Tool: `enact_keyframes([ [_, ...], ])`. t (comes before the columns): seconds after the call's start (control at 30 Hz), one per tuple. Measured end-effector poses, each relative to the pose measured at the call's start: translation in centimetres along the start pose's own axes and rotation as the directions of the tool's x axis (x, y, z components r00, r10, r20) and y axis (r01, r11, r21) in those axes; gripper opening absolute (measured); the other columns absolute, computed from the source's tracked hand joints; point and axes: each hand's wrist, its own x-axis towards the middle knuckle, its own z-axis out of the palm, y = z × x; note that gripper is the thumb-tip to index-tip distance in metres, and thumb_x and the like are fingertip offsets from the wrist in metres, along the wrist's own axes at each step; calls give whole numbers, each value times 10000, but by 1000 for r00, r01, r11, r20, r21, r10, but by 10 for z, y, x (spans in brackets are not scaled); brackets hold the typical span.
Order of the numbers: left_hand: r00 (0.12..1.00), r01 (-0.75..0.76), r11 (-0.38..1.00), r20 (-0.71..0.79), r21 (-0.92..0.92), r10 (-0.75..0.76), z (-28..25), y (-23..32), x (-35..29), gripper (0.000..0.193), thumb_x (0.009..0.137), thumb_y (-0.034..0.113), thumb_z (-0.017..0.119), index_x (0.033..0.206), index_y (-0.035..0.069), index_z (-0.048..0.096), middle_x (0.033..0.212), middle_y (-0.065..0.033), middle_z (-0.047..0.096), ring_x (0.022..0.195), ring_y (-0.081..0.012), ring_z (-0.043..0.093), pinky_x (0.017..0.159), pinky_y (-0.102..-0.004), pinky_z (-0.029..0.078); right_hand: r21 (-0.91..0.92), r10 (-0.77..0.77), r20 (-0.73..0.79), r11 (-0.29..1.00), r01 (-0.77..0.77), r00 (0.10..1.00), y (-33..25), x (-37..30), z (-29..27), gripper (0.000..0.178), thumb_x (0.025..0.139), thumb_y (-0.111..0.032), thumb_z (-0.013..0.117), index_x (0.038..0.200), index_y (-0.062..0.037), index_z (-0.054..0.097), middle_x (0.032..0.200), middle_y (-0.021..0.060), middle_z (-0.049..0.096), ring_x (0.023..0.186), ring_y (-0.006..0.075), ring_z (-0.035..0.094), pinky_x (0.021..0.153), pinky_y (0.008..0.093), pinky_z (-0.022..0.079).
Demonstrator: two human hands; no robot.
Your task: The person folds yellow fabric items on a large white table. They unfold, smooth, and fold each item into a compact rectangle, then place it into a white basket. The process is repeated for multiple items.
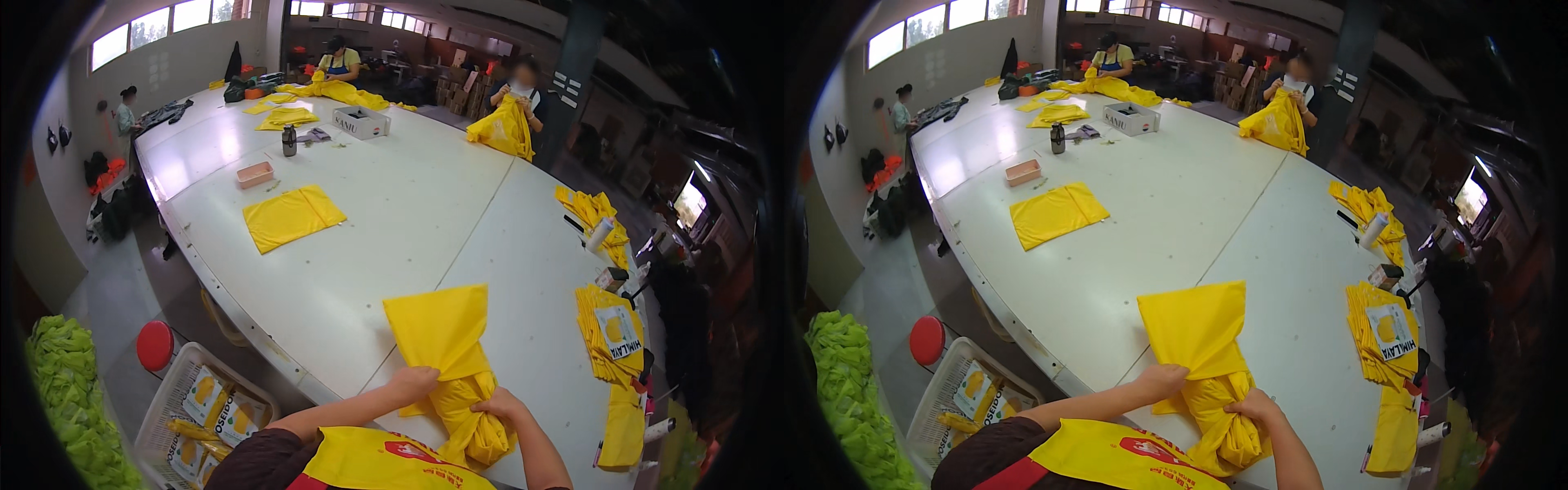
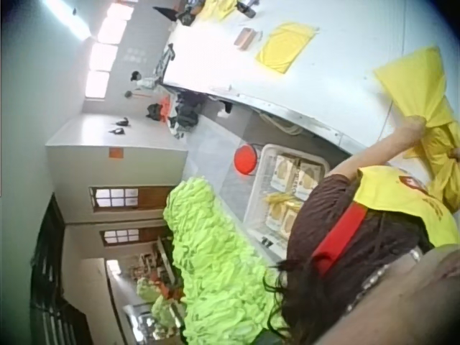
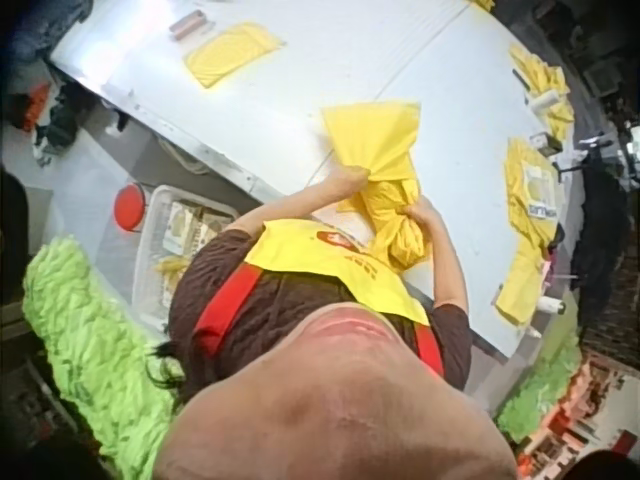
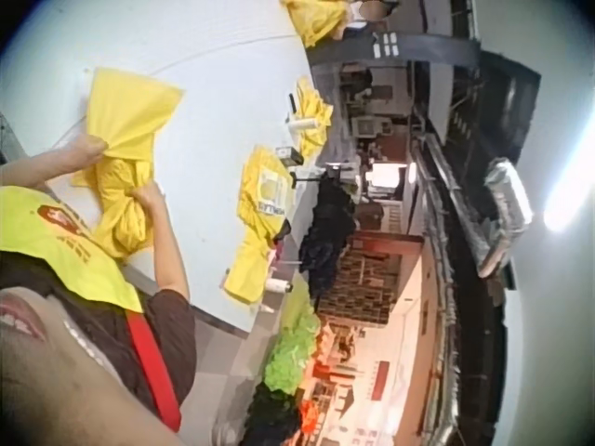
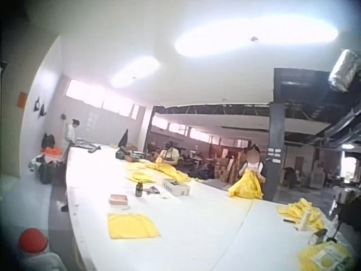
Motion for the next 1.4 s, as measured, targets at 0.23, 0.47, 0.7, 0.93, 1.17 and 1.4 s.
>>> enact_keyframes([
  [0.23,937,-305,925,-101,227,333,8,35,38,86,754,134,544,810,74,519,678,-54,559,592,-210,589,485,-333,466,-104,-158,-251,985,136,955,-39,-23,19,528,668,-76,732,1162,-21,554,1064,89,641,946,213,613,821,314,479],
  [0.47,896,-360,864,-127,351,425,-12,19,10,318,733,127,556,1045,81,592,777,-16,522,722,-192,509,636,-322,417,341,-267,-473,823,454,840,-15,-20,27,552,674,-33,709,1177,46,495,1108,137,616,994,236,594,864,310,457],
  [0.7,823,122,991,-553,-58,-134,-12,-32,-7,470,666,-22,559,1133,18,521,1055,-153,547,993,-340,510,868,-413,422,537,-332,-516,592,600,790,-44,-33,21,552,706,-18,657,1224,26,472,1172,110,572,1060,231,555,904,325,441],
  [0.93,952,292,876,24,-383,-306,19,-72,-13,931,673,207,756,1426,92,221,1432,-133,295,1302,-286,312,975,-427,377,556,-408,-525,499,665,746,-55,-21,-1,548,739,-70,685,1230,31,465,1174,101,564,1048,218,551,891,333,454],
  [1.17,955,159,570,-21,-806,-295,5,-19,64,407,851,-38,568,1238,25,459,1071,-77,599,991,-187,593,862,-269,466,629,-385,-487,468,620,784,-46,-37,-9,528,736,-35,686,1216,12,472,1141,93,566,1032,211,557,897,334,460],
  [1.4,950,213,954,272,-211,-152,-39,14,50,476,744,-73,458,1205,43,481,953,-187,628,881,-345,601,707,-403,493,713,-186,-605,304,631,774,-27,-24,7,481,773,-43,659,1219,-17,482,1126,72,568,999,193,555,848,321,464],
])
